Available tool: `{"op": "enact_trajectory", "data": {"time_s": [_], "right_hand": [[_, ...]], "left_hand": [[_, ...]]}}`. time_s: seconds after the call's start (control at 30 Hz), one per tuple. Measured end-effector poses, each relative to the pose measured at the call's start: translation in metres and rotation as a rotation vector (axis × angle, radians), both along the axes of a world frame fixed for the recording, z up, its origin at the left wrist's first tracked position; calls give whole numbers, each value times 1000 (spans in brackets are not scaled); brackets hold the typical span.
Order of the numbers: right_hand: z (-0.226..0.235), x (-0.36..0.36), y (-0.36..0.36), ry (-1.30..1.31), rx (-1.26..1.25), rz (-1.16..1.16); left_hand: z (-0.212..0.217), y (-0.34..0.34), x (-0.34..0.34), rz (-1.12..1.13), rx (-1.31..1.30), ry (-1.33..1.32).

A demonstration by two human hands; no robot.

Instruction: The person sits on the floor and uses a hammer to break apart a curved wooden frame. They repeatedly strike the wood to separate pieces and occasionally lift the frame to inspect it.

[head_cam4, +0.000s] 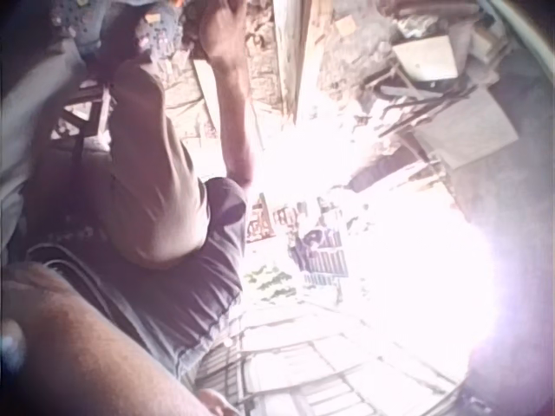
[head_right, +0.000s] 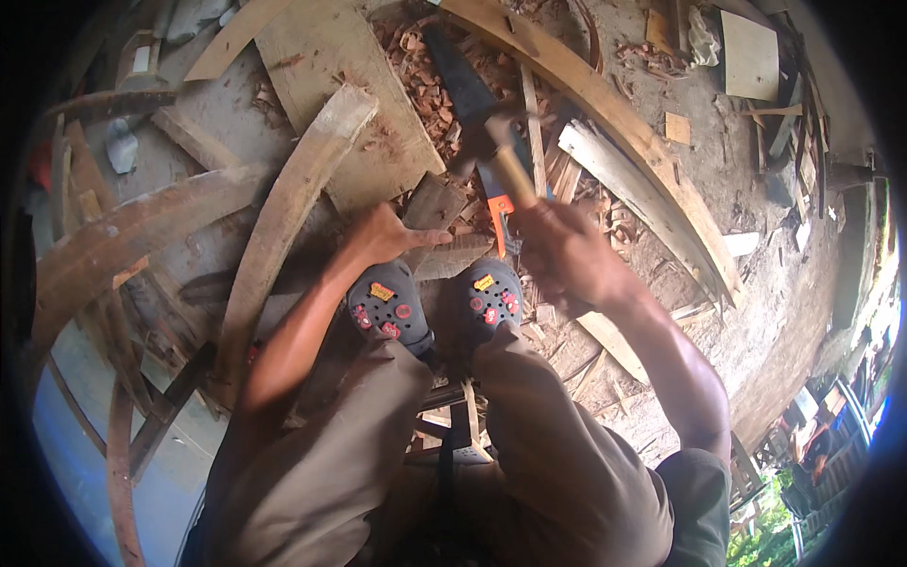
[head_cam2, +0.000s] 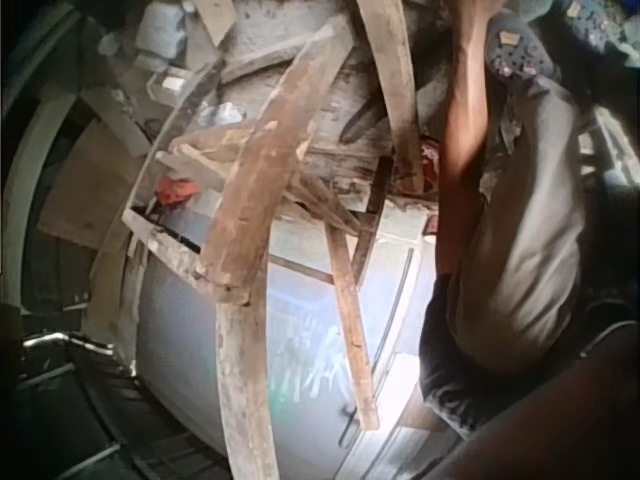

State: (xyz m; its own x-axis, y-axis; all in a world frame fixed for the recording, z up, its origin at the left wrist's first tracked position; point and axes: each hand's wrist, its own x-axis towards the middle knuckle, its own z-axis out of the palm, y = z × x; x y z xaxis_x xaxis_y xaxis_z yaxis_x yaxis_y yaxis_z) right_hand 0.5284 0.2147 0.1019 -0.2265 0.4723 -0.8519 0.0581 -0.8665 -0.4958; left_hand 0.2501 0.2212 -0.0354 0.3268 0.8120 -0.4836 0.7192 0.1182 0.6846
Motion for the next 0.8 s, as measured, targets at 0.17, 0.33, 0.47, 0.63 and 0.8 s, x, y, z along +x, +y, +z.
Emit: {"op": "enact_trajectory", "data": {"time_s": [0.17, 0.33, 0.47, 0.63, 0.8], "right_hand": [[15, -11, 17, 13, 455, -559], [-37, -19, -42, -38, 111, -170], [-31, -12, -37, 69, 26, -249], [-28, -17, -27, 35, 52, -189], [-33, -11, -20, 48, 90, -66]], "left_hand": [[5, -1, -2, -4, -180, 160], [-4, -1, 4, 39, 158, -106], [-11, -7, -8, 6, -56, -38], [-23, -4, -9, -35, -100, 70], [-22, -7, -10, -22, -52, 101]]}}
